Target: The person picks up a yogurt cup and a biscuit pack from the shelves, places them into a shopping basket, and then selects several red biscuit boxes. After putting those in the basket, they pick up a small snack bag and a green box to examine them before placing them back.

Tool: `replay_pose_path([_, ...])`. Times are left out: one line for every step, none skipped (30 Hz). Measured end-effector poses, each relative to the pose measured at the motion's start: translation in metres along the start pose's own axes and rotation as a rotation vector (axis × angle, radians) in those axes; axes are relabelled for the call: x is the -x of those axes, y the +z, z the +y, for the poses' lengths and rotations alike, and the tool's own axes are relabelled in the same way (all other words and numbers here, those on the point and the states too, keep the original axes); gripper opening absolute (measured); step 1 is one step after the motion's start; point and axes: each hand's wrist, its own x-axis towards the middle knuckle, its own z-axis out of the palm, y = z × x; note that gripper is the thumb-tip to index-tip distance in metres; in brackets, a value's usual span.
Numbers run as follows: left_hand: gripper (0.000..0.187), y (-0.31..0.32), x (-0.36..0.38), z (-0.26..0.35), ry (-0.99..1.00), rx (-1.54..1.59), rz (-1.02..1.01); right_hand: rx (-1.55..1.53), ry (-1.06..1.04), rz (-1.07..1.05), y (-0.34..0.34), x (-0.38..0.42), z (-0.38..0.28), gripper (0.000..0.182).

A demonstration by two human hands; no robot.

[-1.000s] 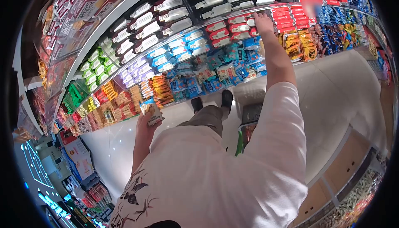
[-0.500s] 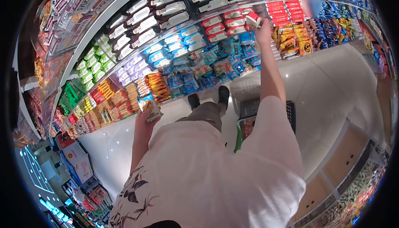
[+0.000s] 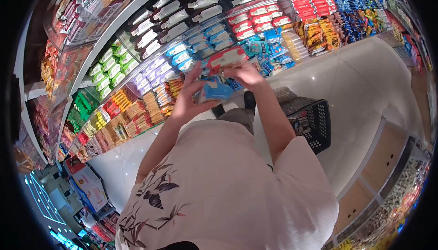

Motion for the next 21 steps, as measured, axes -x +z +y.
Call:
replay_pose_path([0.053, -0.003, -0.006, 0.010, 0.048, -0.102, -0.029, 0.025, 0.084, 0.008, 0.011, 0.003, 0.003, 0.037])
replay_pose_path([0.052, -0.007, -0.008, 0.016, -0.004, -0.056, -0.056, 0.051, 0.168, 0.019, 0.021, 0.007, 0.005, 0.037])
replay_pose_path([0.051, -0.010, -0.010, 0.020, -0.055, -0.010, -0.084, -0.166, 0.230, 0.084, 0.027, 0.010, 0.009, 0.043])
replay_pose_path([0.050, -0.011, -0.011, 0.021, -0.107, 0.037, -0.116, -0.170, 0.153, 0.027, 0.026, 0.014, 0.012, 0.046])
replay_pose_path([0.052, -0.013, -0.011, 0.017, -0.083, 0.024, -0.124, -0.175, 0.077, -0.028, 0.023, 0.018, 0.017, 0.049])
replay_pose_path([0.052, -0.013, -0.010, 0.014, -0.062, 0.026, -0.119, -0.178, 0.003, -0.084, 0.021, 0.022, 0.019, 0.053])
replay_pose_path([0.052, -0.013, -0.009, 0.010, -0.043, 0.025, -0.112, -0.162, 0.020, -0.030, 0.022, 0.025, 0.013, 0.060])
replay_pose_path([0.052, -0.013, -0.008, 0.008, -0.027, 0.024, -0.104, 0.010, -0.041, 0.035, 0.025, 0.027, 0.003, 0.060])
replay_pose_path([0.052, -0.014, -0.008, 0.008, -0.030, 0.010, -0.128, 0.182, -0.099, 0.097, 0.027, 0.028, -0.011, 0.060])
replay_pose_path([0.052, -0.014, -0.008, 0.008, -0.033, -0.005, -0.151, 0.355, -0.156, 0.154, 0.029, 0.029, -0.026, 0.060])
replay_pose_path([0.052, -0.014, -0.008, 0.008, -0.039, -0.020, -0.174, 0.601, -0.173, 0.111, 0.029, 0.029, -0.040, 0.060])
replay_pose_path([0.051, -0.013, -0.008, 0.005, -0.037, -0.040, -0.216, 0.845, -0.188, 0.067, 0.027, 0.030, -0.054, 0.059])
replay_pose_path([0.051, -0.011, -0.009, 0.002, -0.035, -0.060, -0.261, 1.089, -0.201, 0.020, 0.028, 0.030, -0.065, 0.059])
replay_pose_path([0.050, -0.009, -0.010, 0.000, -0.030, -0.081, -0.306, 1.198, -0.153, -0.037, 0.033, 0.029, -0.072, 0.058])
replay_pose_path([0.049, -0.007, -0.013, 0.001, -0.011, -0.061, -0.317, 1.307, -0.104, -0.095, 0.038, 0.026, -0.078, 0.056])
replay_pose_path([0.049, -0.004, -0.015, 0.003, -0.029, -0.050, -0.312, 1.414, -0.055, -0.156, 0.041, 0.024, -0.083, 0.054])
replay_pose_path([0.049, 0.000, -0.016, 0.004, -0.046, -0.042, -0.307, 1.445, -0.019, -0.185, 0.040, 0.023, -0.090, 0.054])
replay_pose_path([0.048, 0.001, -0.018, 0.005, -0.064, -0.034, -0.302, 1.475, 0.016, -0.215, 0.038, 0.021, -0.097, 0.053])
replay_pose_path([0.051, 0.001, -0.020, 0.004, -0.075, -0.013, -0.260, 1.504, 0.051, -0.248, 0.034, 0.018, -0.103, 0.053])
replay_pose_path([0.053, -0.001, -0.021, 0.000, -0.086, 0.007, -0.216, 1.533, 0.084, -0.282, 0.027, 0.013, -0.108, 0.053])
replay_pose_path([0.055, -0.003, -0.023, -0.006, -0.097, 0.025, -0.171, 1.548, 0.055, -0.256, 0.003, 0.004, -0.112, 0.048])
